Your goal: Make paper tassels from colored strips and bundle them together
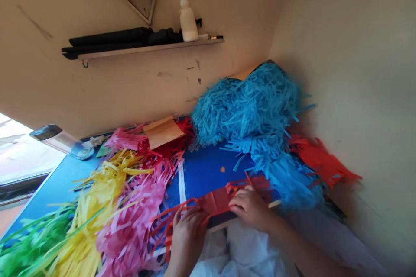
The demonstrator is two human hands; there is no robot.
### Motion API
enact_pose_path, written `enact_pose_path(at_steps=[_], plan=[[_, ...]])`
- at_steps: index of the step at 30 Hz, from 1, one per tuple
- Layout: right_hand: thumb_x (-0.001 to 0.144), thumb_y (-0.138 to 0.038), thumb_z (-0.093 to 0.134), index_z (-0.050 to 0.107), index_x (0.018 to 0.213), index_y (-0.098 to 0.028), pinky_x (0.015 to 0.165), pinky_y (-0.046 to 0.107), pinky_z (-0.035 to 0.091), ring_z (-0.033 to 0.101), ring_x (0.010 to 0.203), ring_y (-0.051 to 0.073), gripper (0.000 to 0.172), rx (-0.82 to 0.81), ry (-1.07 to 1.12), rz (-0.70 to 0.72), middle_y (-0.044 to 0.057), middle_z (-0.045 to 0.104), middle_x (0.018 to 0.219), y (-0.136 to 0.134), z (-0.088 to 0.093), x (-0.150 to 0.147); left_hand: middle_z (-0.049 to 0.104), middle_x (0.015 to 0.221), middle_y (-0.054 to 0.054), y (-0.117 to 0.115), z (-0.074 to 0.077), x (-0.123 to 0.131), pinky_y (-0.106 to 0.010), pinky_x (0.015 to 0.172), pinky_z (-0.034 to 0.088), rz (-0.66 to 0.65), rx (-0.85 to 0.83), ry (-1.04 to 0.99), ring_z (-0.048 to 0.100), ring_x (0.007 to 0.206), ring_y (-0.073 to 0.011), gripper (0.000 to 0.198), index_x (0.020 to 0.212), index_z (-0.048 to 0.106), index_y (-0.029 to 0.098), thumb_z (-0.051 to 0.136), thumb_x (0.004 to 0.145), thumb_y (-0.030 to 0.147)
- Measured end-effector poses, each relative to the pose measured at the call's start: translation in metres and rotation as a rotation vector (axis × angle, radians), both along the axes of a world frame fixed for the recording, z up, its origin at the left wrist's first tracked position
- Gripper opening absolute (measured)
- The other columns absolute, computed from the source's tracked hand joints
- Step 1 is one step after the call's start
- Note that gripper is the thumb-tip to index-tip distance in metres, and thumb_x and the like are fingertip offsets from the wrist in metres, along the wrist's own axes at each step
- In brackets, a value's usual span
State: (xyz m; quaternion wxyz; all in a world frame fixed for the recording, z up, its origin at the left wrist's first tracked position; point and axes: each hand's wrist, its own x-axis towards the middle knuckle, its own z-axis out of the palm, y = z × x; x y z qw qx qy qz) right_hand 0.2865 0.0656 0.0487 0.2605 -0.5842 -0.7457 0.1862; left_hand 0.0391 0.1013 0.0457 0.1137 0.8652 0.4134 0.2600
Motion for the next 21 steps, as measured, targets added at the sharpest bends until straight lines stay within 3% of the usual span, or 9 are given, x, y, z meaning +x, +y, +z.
enact_pose_path(at_steps=[6,13,21], plan=[[0.090,-0.021,0.066,0.069,0.076,-0.021,0.075,0.031,0.031,0.068,0.075,0.017,0.014,-0.042,-0.083,-0.173,-0.001,0.075,0.077,0.017,0.002,-0.007,0.077,0.085,-0.001,0.014,-0.003,0.005,-0.041,0.085,0.039,0.134,-0.039,0.092,0.071,0.082,-0.0218,0.017,0.098,0.071,0.028,0.055,0.091,0.025],[0.091,-0.032,0.066,0.070,0.076,-0.022,0.075,0.031,0.033,0.068,0.072,0.018,0.018,-0.195,-0.245,-0.235,0.000,0.076,0.076,0.036,0.008,-0.013,0.069,0.064,0.000,0.024,0.002,0.024,-0.040,0.080,0.036,0.232,-0.077,0.232,0.067,0.067,-0.0216,0.027,0.069,0.066,0.023,0.052,0.092,0.027],[0.088,-0.038,0.071,0.071,0.075,-0.023,0.068,0.029,0.035,0.067,0.070,0.018,0.019,-0.262,-0.313,-0.271,0.000,0.075,0.072,0.046,0.012,-0.012,0.067,0.059,-0.001,0.026,0.002,0.024,-0.039,0.081,0.034,0.257,-0.105,0.299,0.064,0.063,-0.0208,0.029,0.067,0.063,0.022,0.049,0.092,0.028]])
